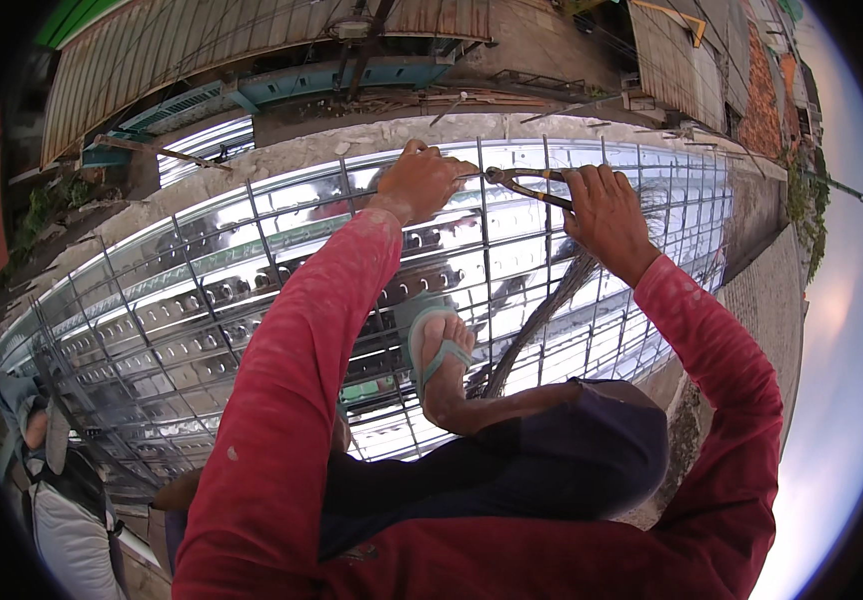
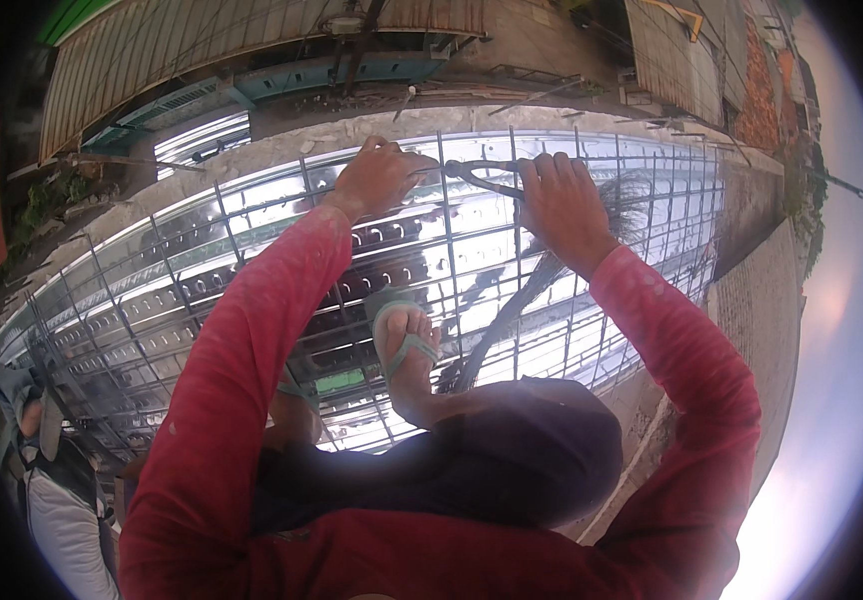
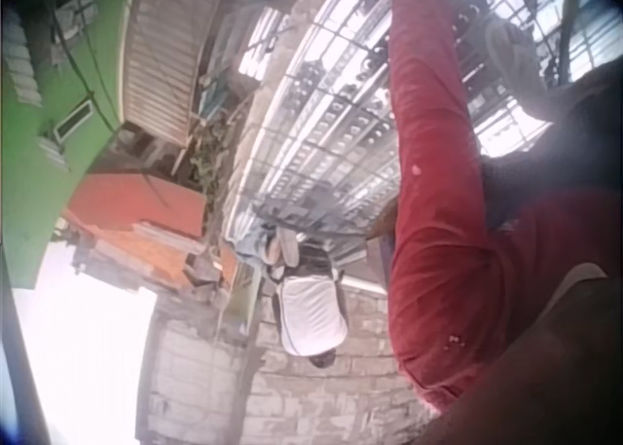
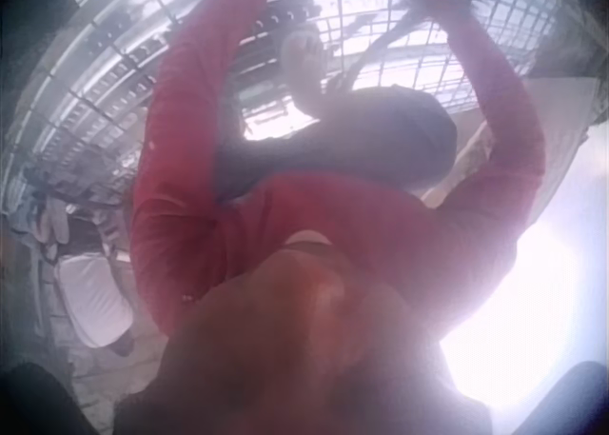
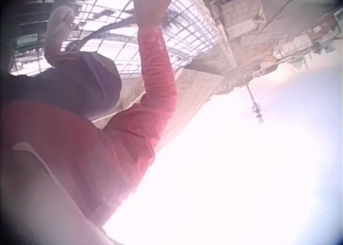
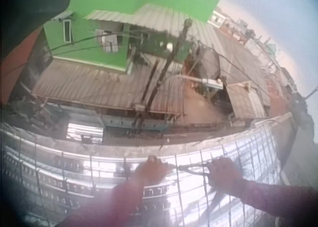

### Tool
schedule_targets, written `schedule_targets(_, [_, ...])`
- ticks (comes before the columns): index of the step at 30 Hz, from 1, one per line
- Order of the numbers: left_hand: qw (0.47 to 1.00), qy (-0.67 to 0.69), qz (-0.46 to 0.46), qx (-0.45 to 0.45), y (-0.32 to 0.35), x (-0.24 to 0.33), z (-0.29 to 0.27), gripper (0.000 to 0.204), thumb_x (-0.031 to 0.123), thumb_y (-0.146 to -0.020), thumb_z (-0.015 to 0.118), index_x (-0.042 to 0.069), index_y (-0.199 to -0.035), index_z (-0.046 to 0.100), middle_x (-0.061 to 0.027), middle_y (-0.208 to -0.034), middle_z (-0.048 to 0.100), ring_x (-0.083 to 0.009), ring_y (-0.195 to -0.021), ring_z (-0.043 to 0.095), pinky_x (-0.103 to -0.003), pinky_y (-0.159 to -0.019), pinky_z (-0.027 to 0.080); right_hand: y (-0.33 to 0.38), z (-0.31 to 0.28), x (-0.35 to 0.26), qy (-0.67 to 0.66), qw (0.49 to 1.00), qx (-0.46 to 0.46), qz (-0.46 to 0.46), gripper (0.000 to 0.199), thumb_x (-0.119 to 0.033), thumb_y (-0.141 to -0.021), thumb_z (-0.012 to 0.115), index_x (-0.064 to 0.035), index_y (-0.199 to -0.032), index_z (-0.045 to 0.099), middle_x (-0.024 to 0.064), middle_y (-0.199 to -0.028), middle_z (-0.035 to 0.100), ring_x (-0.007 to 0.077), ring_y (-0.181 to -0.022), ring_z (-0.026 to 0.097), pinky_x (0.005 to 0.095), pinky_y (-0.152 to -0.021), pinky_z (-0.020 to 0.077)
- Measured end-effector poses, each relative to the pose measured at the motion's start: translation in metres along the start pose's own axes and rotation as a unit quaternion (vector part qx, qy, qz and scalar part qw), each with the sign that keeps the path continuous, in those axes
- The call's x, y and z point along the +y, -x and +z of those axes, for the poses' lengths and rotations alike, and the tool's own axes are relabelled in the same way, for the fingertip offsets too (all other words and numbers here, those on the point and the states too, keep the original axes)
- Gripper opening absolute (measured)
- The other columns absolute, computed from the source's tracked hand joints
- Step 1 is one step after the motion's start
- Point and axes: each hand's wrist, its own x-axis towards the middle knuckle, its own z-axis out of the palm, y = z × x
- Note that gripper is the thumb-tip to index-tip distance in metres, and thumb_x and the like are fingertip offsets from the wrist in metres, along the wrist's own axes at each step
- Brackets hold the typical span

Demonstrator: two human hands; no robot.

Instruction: The person uses pliers to twist wire ties around intersecting metal bars on a large grid structure. They repeatedly position the wire, clamp it with pliers, and twist to secure the joints.

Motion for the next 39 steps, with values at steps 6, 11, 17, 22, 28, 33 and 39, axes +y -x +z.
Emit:
schedule_targets(6, [1.0, 0.019, -0.003, -0.014, -0.003, -0.001, -0.002, 0.033, 0.029, -0.104, 0.052, 0.027, -0.136, 0.062, -0.0005, -0.125, 0.071, -0.0231, -0.114, 0.063, -0.046, -0.109, 0.034, 0.001, 0.004, -0.015, -0.523, 0.745, -0.306, 0.281, 0.039, -0.038, -0.105, 0.055, 0.0007, -0.102, 0.055, 0.0069, -0.075, 0.066, 0.0195, -0.057, 0.064, 0.0341, -0.052, 0.0527])
schedule_targets(11, [1.0, 0.012, 0.004, -0.008, -0.003, 0.0, -0.001, 0.034, 0.029, -0.104, 0.053, 0.026, -0.136, 0.062, -0.0002, -0.126, 0.07, -0.0237, -0.114, 0.063, -0.047, -0.109, 0.034, 0.015, 0.015, -0.014, -0.64, 0.616, -0.311, 0.337, 0.036, -0.034, -0.099, 0.065, -0.0013, -0.104, 0.051, 0.0078, -0.077, 0.065, 0.0164, -0.061, 0.065, 0.0314, -0.053, 0.0544])
schedule_targets(17, [1.0, 0.016, 0.002, -0.003, -0.002, -0.001, 0.001, 0.034, 0.031, -0.103, 0.054, 0.026, -0.136, 0.062, -0.0002, -0.126, 0.07, -0.0239, -0.115, 0.063, -0.048, -0.11, 0.033, 0.009, 0.007, -0.011, -0.132, 0.981, -0.085, 0.117, 0.055, -0.029, -0.078, 0.083, -0.0024, -0.113, 0.049, 0.016, -0.095, 0.065, 0.0372, -0.072, 0.069, 0.0459, -0.067, 0.0555])
schedule_targets(22, [1.0, 0.009, -0.006, -0.001, -0.002, -0.001, 0.002, 0.034, 0.032, -0.103, 0.053, 0.027, -0.136, 0.062, -0.0003, -0.125, 0.071, -0.0232, -0.115, 0.062, -0.047, -0.111, 0.032, 0.008, 0.008, -0.012, 0.009, 1.0, -0.004, 0.008, 0.043, -0.027, -0.087, 0.075, -0.0037, -0.113, 0.05, 0.0153, -0.095, 0.064, 0.0357, -0.067, 0.068, 0.0448, -0.061, 0.0568])
schedule_targets(28, [1.0, 0.0, 0.001, -0.008, -0.005, 0.002, -0.004, 0.034, 0.03, -0.103, 0.054, 0.028, -0.136, 0.062, 0.0005, -0.123, 0.072, -0.0226, -0.114, 0.062, -0.046, -0.11, 0.033, 0.014, 0.02, -0.025, -0.779, 0.411, -0.261, 0.395, 0.033, -0.039, -0.108, 0.046, -0.0061, -0.108, 0.052, 0.0038, -0.08, 0.064, 0.0136, -0.057, 0.062, 0.029, -0.048, 0.0504])
schedule_targets(33, [1.0, -0.01, 0.004, 0.009, 0.001, 0.002, -0.004, 0.033, 0.03, -0.103, 0.054, 0.028, -0.134, 0.064, 0.0013, -0.121, 0.072, -0.0223, -0.114, 0.062, -0.046, -0.109, 0.033, 0.023, 0.043, -0.034, -0.656, 0.594, -0.314, 0.343, 0.037, -0.035, -0.098, 0.066, -0.0043, -0.113, 0.052, 0.0055, -0.081, 0.066, 0.0178, -0.065, 0.067, 0.0318, -0.059, 0.0558])
schedule_targets(39, [0.999, 0.008, -0.008, -0.042, -0.003, 0.003, -0.009, 0.036, 0.029, -0.104, 0.052, 0.028, -0.139, 0.059, 0.0, -0.128, 0.069, -0.0237, -0.118, 0.06, -0.048, -0.113, 0.03, 0.022, 0.031, -0.019, -0.164, 0.97, -0.019, 0.176, 0.048, -0.028, -0.078, 0.078, -0.006, -0.108, 0.048, 0.0098, -0.095, 0.063, 0.0316, -0.086, 0.067, 0.0447, -0.075, 0.0542])
